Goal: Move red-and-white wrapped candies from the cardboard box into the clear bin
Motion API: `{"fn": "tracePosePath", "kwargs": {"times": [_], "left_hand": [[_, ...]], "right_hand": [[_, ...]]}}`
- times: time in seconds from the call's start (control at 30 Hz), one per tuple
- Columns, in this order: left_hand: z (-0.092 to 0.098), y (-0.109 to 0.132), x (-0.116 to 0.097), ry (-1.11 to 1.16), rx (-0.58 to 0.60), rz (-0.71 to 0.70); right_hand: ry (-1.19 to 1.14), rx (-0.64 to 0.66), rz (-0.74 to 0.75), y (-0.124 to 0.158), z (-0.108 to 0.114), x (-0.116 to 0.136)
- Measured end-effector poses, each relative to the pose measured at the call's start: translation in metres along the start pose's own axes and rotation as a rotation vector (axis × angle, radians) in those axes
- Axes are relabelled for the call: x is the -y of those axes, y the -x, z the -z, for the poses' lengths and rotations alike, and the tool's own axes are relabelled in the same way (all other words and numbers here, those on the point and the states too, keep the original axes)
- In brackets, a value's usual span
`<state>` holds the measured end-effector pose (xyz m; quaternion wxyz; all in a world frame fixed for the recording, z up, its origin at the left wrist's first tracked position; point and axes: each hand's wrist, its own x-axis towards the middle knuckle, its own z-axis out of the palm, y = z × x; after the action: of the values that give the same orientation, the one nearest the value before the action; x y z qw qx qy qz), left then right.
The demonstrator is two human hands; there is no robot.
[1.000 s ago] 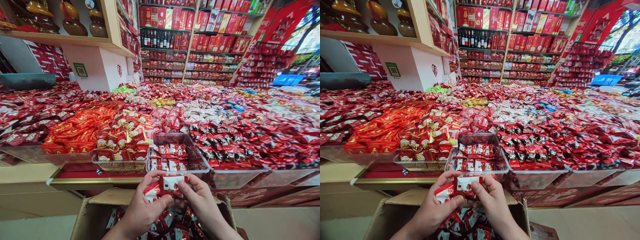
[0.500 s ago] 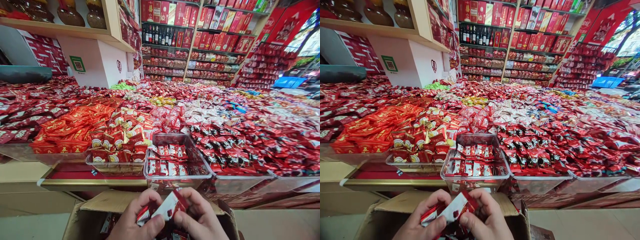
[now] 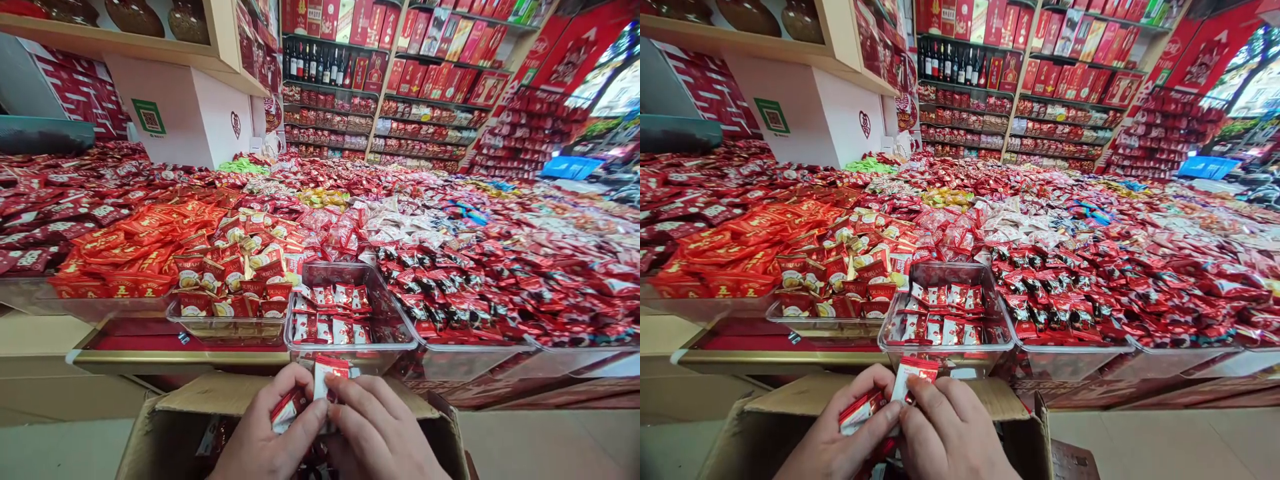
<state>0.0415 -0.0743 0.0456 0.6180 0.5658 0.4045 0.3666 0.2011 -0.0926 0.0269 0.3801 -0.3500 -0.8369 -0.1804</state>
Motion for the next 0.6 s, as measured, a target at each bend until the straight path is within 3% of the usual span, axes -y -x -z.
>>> {"fn": "tracePosePath", "kwargs": {"times": [0.07, 0.13, 0.27, 0.4, 0.5, 0.6], "left_hand": [[0.005, 0.0, -0.011, -0.088, 0.073, -0.088], [0.011, -0.002, -0.02, -0.215, 0.071, -0.193], [0.029, -0.01, -0.017, -0.301, -0.183, -0.292], [0.046, -0.021, 0.009, -0.107, -0.417, -0.153], [0.053, -0.025, 0.023, -0.045, -0.428, -0.108], [0.054, -0.025, 0.025, -0.058, -0.392, -0.098]], "right_hand": [[-0.022, 0.005, 0.012, -0.007, 0.008, -0.007], [-0.062, 0.037, -0.025, -0.018, 0.018, -0.02], [-0.075, 0.225, -0.271, -0.051, 0.027, -0.061], [-0.162, 0.652, -0.357, -0.073, 0.004, -0.094], [-0.143, 0.882, -0.256, -0.077, -0.025, -0.102], [0.016, 0.991, -0.152, -0.078, -0.042, -0.1]]}}
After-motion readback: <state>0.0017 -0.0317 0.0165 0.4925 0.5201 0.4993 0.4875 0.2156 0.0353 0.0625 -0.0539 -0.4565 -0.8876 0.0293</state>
